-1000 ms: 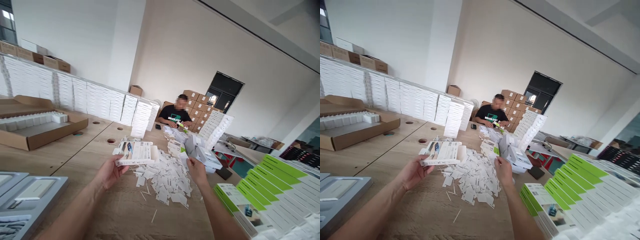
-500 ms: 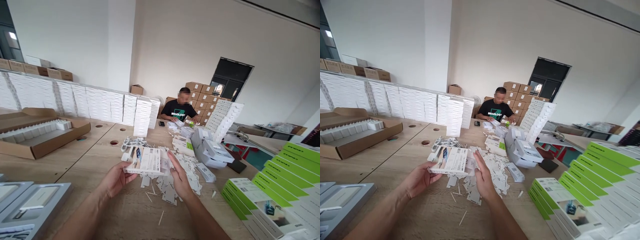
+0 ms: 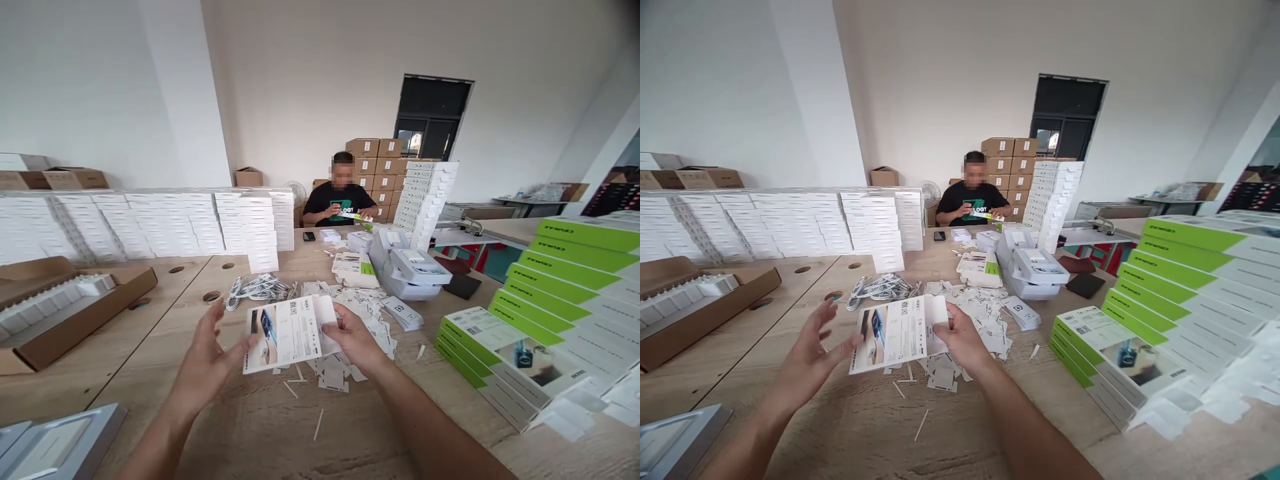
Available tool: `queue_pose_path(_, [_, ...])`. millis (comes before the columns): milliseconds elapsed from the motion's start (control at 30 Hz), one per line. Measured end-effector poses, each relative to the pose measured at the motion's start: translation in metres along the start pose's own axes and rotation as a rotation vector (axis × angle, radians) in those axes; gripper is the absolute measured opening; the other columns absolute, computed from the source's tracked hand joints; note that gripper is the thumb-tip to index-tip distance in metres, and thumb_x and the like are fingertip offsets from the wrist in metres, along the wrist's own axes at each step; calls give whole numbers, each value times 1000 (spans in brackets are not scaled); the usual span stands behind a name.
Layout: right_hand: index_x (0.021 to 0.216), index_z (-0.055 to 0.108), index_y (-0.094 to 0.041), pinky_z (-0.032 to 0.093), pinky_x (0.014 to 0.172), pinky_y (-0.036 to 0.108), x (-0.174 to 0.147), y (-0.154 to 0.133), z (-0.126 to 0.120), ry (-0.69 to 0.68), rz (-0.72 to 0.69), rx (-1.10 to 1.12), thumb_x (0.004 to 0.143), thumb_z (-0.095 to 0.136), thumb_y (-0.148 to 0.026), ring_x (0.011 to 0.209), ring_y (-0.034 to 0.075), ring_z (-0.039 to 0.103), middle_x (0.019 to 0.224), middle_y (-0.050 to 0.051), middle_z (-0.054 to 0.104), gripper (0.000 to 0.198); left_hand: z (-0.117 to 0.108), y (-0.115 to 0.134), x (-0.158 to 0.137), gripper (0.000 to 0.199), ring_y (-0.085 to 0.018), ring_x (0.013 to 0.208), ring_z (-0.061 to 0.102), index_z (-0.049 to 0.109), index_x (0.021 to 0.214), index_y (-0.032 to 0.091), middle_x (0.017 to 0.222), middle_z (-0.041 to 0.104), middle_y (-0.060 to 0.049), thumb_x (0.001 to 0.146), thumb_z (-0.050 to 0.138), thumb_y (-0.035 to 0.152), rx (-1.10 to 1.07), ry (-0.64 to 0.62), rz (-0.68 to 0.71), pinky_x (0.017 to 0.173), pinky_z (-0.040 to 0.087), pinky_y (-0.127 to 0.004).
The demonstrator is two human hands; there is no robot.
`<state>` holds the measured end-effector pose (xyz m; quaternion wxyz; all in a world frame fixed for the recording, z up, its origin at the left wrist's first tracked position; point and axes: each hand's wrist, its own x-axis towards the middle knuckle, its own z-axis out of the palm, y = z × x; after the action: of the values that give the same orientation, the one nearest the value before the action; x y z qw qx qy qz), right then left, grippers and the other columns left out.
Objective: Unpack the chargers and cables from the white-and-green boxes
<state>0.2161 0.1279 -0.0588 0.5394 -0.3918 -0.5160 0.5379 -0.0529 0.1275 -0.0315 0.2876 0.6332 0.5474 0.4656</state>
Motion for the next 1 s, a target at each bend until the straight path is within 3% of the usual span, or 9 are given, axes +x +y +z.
queue_pose_path(100, [130, 50, -26, 54, 75, 38, -5, 1, 10, -79, 2, -30, 78, 69, -33, 83, 24, 70, 91, 3, 74, 56, -1, 12, -14, 101, -35, 145, 13, 15, 149, 38, 160, 13, -6, 69, 74, 51, 373, -161, 313, 113, 22, -57])
queue_pose_path(200, [130, 51, -26, 54, 74, 36, -12, 3, 24, -122, -8, -11, 80, 68, -34, 83, 23, 70, 88, 2, 74, 53, 7, 14, -24, 121, -38, 146, 4, 8, 151, 36, 161, 3, -8, 56, 82, 47, 650, -295, 466, 115, 1, -60])
queue_pose_path(333, [130, 51, -28, 51, 56, 27, -17, 3, 35, -158, 33, -9, 81, 68, -39, 67, 18, 66, 85, 2, 72, 54, 12, 9, -25, 118, -34, 144, 18, 4, 152, 33, 157, 22, -10, 60, 77, 39, 740, -303, 466, 116, -3, -56])
queue_pose_path(433, [128, 53, -28, 49, 55, 25, -17, 2, 34, -92, 31, -17, 84, 64, -47, 70, 17, 65, 89, 3, 71, 50, 8, 9, -21, 118, -33, 139, 29, 3, 152, 30, 148, 35, -11, 59, 77, 35, 718, -260, 469, 117, 2, -54])
queue_pose_path(533, [126, 55, -25, 50, 58, 26, -15, 0, 30, 6, 48, -19, 87, 56, -55, 76, 18, 65, 92, 5, 69, 49, 4, 12, -18, 118, -34, 137, 30, 5, 152, 30, 146, 37, -10, 59, 77, 34, 693, -250, 456, 118, 6, -54])
queue_pose_path(667, [129, 52, -22, 50, 56, 27, -12, 1, 26, 8, 47, -1, 87, 56, -55, 71, 17, 64, 95, 7, 68, 53, -4, 21, -17, 112, -34, 139, 26, 8, 151, 34, 147, 35, -8, 63, 76, 34, 604, -288, 347, 117, 9, -55])
queue_pose_path(833, [119, 58, -19, 48, 55, 26, -11, 3, 25, -52, 35, -1, 88, 53, -55, 69, 16, 66, 90, 6, 68, 48, -29, 32, -20, 108, -32, 140, 29, 12, 150, 41, 155, 29, -2, 65, 78, 29, 166, -520, 39, 113, 29, -48])
queue_pose_path(933, [115, 60, -18, 47, 55, 26, -10, 4, 24, -49, 24, -12, 88, 53, -55, 69, 17, 66, 89, 7, 69, 46, -42, 36, -25, 107, -32, 141, 28, 20, 149, 42, 156, 29, 0, 62, 81, 30, -46, -629, 8, 115, 26, -46])
queue_pose_path(1000, [111, 63, -18, 47, 55, 26, -10, 4, 23, -40, 8, -36, 87, 54, -53, 68, 16, 65, 87, 6, 68, 43, -43, 36, -27, 109, -33, 141, 28, 23, 148, 43, 156, 28, 0, 58, 83, 32, -38, -674, 12, 115, 24, -49])
